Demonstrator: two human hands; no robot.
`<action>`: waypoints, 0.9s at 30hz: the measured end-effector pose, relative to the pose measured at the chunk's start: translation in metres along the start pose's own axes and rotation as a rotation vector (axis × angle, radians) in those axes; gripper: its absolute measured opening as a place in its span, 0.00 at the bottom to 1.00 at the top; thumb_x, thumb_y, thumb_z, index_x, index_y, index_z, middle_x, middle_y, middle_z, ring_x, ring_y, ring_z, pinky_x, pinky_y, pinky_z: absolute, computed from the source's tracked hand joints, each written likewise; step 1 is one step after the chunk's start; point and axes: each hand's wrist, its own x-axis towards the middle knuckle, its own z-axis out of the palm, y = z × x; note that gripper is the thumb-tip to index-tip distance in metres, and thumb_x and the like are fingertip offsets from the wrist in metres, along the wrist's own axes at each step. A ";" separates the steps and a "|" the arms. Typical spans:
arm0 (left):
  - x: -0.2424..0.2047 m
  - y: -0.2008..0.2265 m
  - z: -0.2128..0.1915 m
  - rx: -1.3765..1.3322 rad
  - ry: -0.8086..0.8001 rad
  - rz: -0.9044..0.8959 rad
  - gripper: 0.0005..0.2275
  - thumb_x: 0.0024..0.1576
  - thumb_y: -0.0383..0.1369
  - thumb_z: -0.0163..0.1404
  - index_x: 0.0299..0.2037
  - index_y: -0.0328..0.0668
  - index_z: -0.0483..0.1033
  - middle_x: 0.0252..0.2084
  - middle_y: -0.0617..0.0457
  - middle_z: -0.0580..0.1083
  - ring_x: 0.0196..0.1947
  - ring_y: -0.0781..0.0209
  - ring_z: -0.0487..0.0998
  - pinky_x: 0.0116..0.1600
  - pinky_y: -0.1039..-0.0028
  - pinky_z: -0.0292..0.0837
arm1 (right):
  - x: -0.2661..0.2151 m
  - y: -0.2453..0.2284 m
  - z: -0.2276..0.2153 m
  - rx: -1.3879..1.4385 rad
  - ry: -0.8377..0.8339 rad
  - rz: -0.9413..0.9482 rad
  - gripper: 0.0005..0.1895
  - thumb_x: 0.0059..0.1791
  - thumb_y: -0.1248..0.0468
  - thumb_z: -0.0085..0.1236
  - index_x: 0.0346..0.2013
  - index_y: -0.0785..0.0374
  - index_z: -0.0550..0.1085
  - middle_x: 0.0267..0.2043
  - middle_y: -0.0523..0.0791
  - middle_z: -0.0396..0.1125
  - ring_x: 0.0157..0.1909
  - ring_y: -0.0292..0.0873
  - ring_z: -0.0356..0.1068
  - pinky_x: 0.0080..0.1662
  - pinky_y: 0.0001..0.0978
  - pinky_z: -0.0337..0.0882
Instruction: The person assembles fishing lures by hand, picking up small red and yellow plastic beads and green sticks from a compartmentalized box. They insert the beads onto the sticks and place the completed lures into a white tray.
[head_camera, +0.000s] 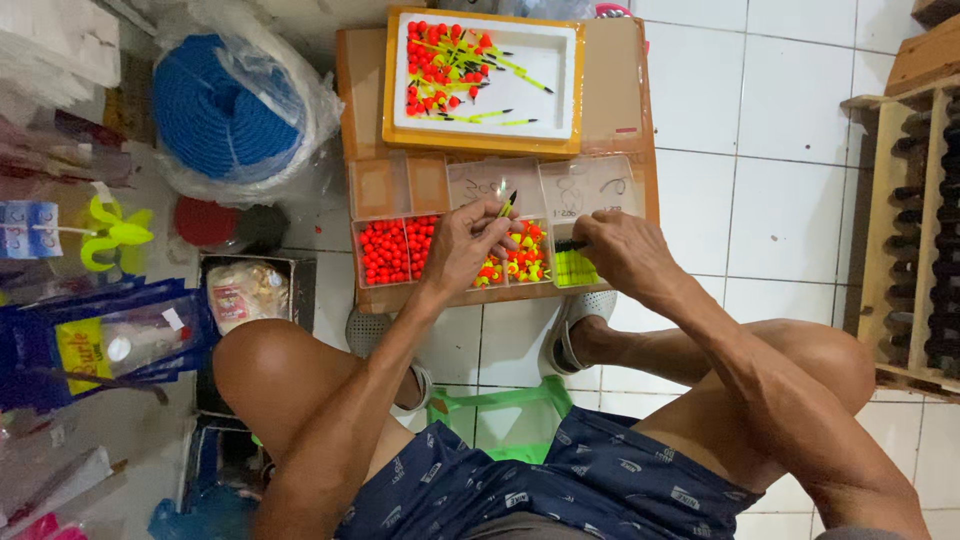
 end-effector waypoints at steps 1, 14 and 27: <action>0.000 0.001 0.001 0.001 -0.002 -0.002 0.08 0.64 0.27 0.50 0.49 0.32 0.77 0.39 0.39 0.81 0.30 0.62 0.84 0.34 0.79 0.84 | 0.001 0.005 0.006 0.003 -0.001 0.002 0.09 0.56 0.64 0.54 0.50 0.54 0.75 0.38 0.42 0.76 0.33 0.40 0.72 0.34 0.29 0.69; 0.001 -0.002 0.001 -0.100 -0.085 -0.062 0.11 0.65 0.29 0.48 0.53 0.30 0.75 0.44 0.38 0.81 0.37 0.59 0.85 0.40 0.77 0.85 | 0.001 0.019 0.027 -0.083 0.144 -0.165 0.03 0.54 0.63 0.51 0.40 0.57 0.73 0.32 0.44 0.72 0.34 0.49 0.75 0.34 0.41 0.73; 0.002 -0.015 0.002 -0.171 -0.140 -0.073 0.12 0.66 0.29 0.46 0.56 0.30 0.74 0.46 0.36 0.80 0.39 0.59 0.85 0.43 0.77 0.84 | 0.002 0.019 0.024 -0.032 0.118 -0.180 0.03 0.52 0.66 0.53 0.40 0.58 0.73 0.31 0.46 0.73 0.27 0.52 0.74 0.31 0.43 0.72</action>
